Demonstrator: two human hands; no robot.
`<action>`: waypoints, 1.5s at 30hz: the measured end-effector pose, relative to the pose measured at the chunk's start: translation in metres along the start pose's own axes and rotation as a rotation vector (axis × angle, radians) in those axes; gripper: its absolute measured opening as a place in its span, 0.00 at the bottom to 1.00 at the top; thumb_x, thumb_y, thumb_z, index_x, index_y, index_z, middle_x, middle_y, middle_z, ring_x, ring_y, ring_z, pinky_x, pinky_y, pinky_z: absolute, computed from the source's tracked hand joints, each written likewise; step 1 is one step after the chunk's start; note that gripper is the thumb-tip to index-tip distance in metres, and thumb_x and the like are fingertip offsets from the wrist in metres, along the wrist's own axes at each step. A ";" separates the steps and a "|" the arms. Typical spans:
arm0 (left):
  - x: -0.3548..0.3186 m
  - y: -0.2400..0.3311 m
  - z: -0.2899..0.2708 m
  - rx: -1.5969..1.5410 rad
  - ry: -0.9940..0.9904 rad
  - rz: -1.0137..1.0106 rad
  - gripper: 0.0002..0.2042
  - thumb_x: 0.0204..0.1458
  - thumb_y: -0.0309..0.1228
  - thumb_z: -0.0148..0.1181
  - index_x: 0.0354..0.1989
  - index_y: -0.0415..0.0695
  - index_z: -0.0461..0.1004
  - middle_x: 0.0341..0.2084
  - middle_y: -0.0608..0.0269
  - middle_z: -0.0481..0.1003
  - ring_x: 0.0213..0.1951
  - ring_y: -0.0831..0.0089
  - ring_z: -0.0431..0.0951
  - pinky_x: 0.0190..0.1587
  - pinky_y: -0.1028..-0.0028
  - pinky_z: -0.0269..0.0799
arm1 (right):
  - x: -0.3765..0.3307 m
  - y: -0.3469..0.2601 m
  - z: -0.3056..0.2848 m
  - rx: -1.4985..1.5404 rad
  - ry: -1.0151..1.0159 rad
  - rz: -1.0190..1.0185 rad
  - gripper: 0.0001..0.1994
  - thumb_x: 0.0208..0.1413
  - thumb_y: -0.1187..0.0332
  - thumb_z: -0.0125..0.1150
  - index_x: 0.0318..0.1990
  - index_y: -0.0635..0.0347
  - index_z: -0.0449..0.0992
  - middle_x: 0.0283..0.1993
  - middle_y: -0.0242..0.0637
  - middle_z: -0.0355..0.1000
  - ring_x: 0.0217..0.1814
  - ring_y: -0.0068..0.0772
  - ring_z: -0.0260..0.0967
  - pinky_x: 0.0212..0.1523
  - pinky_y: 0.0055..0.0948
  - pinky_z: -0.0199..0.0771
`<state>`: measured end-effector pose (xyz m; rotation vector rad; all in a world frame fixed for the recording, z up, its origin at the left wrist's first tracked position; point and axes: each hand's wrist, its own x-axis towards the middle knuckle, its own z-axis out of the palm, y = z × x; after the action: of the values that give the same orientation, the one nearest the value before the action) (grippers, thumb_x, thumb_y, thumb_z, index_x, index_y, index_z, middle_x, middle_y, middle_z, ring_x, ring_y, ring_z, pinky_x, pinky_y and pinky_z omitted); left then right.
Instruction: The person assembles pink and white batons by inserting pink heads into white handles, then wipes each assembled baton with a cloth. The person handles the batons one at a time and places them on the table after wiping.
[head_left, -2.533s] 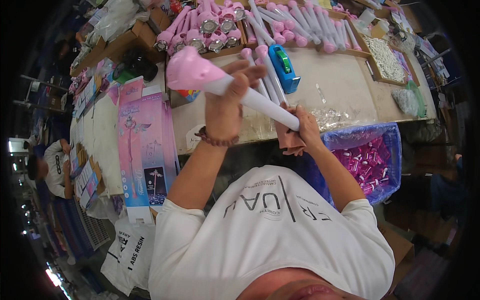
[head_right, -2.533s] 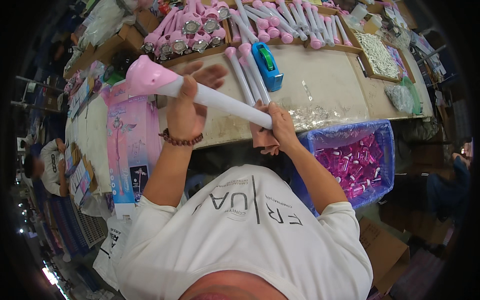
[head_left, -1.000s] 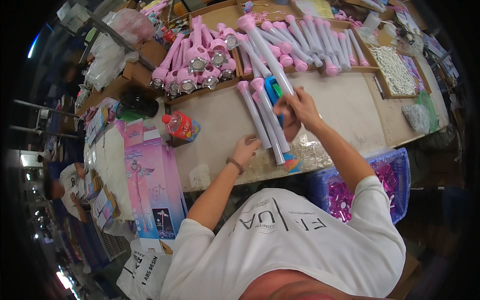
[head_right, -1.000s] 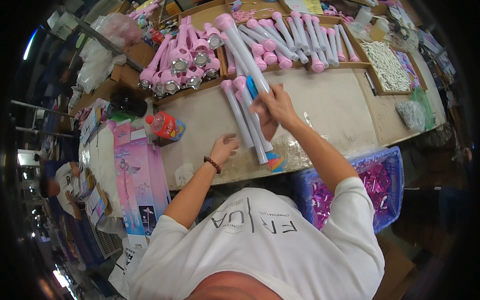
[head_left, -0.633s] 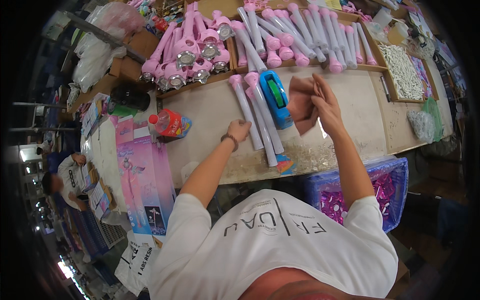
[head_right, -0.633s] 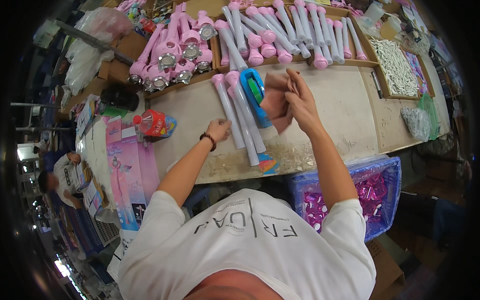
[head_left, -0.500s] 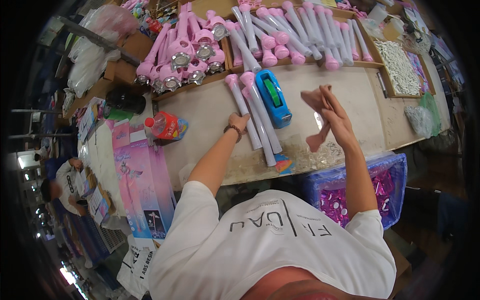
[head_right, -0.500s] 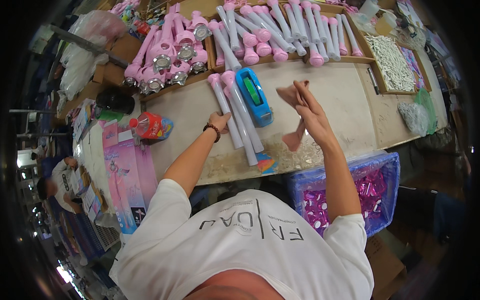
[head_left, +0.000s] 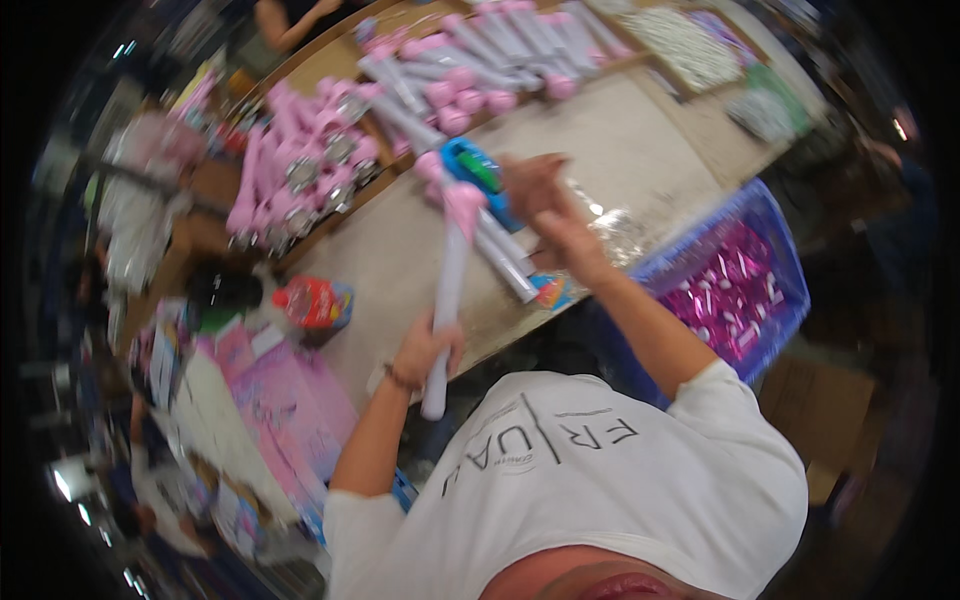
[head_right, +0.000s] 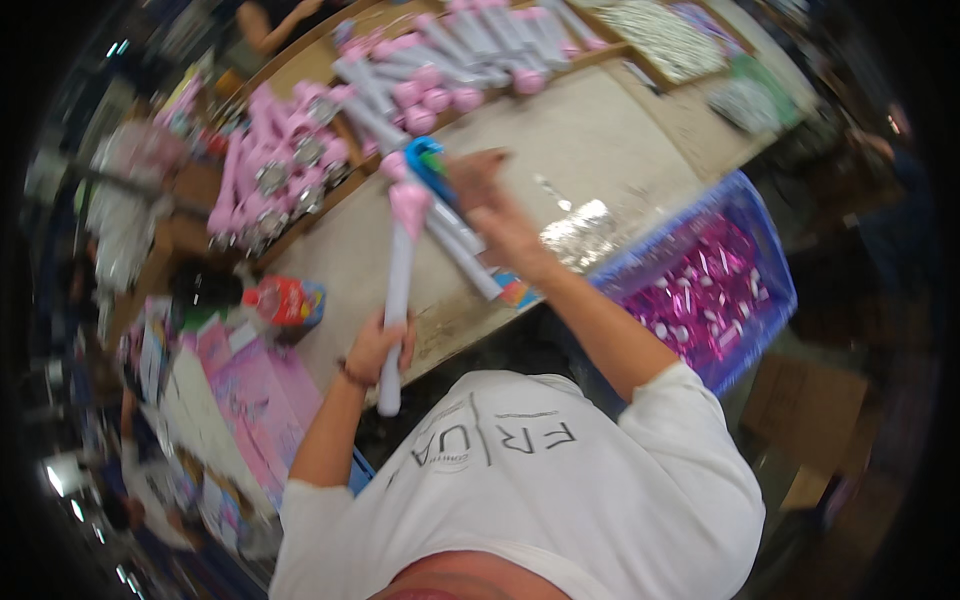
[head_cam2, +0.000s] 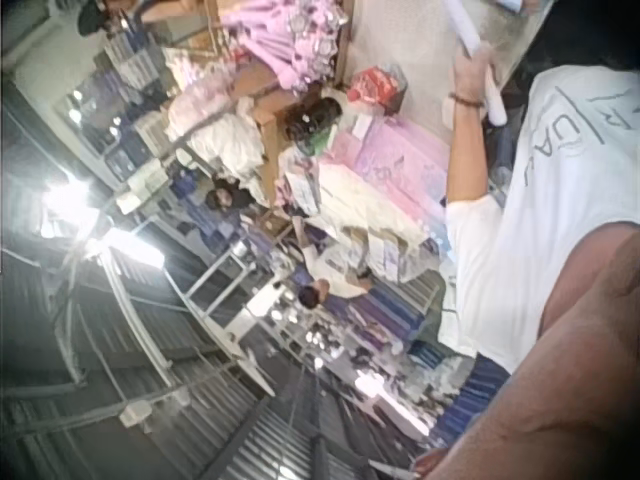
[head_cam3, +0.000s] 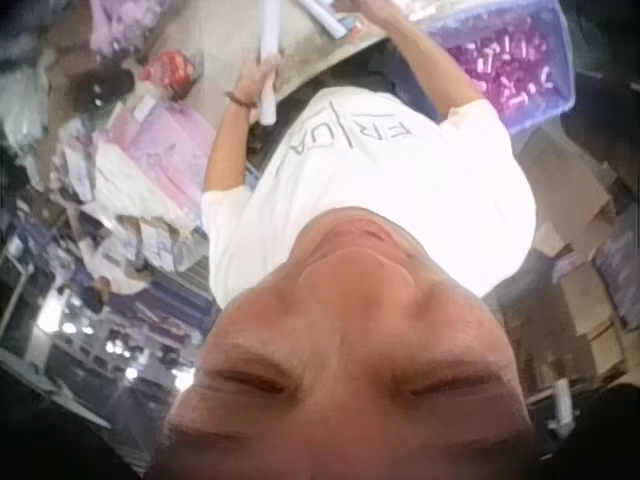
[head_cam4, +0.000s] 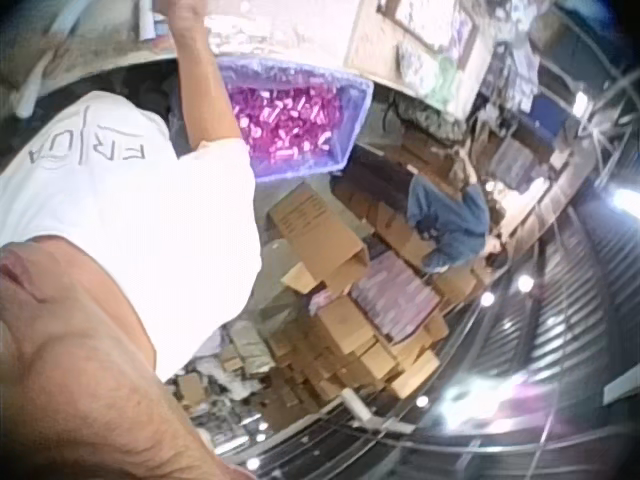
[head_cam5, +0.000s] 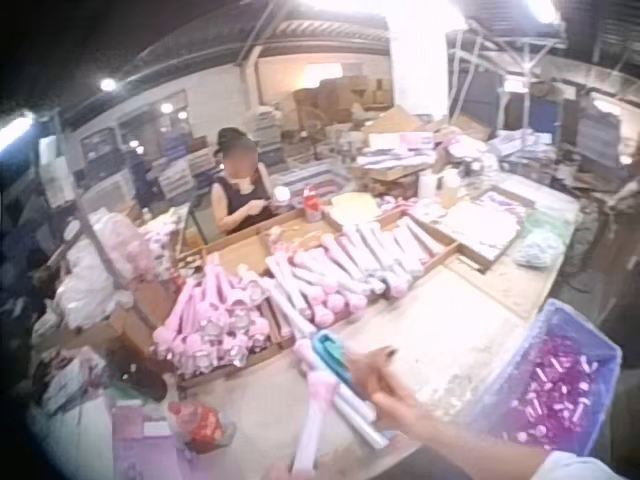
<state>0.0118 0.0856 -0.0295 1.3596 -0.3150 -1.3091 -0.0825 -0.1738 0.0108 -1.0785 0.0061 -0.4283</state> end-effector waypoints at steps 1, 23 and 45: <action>-0.020 0.000 0.009 0.014 -0.107 -0.085 0.17 0.46 0.33 0.60 0.41 0.39 0.62 0.18 0.61 0.67 0.12 0.73 0.66 0.13 0.74 0.64 | 0.000 0.005 0.015 -0.081 -0.091 -0.035 0.25 0.58 0.69 0.45 0.63 0.58 0.50 0.63 0.42 0.50 0.67 0.37 0.47 0.64 0.34 0.47; -0.050 0.024 0.084 0.980 -0.352 0.269 0.11 0.36 0.30 0.65 0.29 0.44 0.72 0.21 0.60 0.72 0.20 0.61 0.72 0.25 0.65 0.67 | -0.126 -0.091 0.051 -0.353 0.044 0.474 0.24 0.59 0.54 0.46 0.29 0.68 0.77 0.31 0.38 0.74 0.37 0.30 0.68 0.44 0.30 0.66; -0.004 0.012 0.151 0.558 -0.266 0.164 0.11 0.44 0.29 0.64 0.32 0.38 0.70 0.18 0.64 0.73 0.21 0.68 0.75 0.21 0.69 0.66 | -0.085 -0.133 0.008 0.763 0.349 -0.011 0.27 0.58 0.44 0.33 0.34 0.63 0.67 0.44 0.61 0.69 0.36 0.49 0.69 0.39 0.42 0.71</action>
<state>-0.1046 0.0068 0.0260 1.5712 -1.0128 -1.3145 -0.2034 -0.1912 0.1112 -0.2466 0.1351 -0.5624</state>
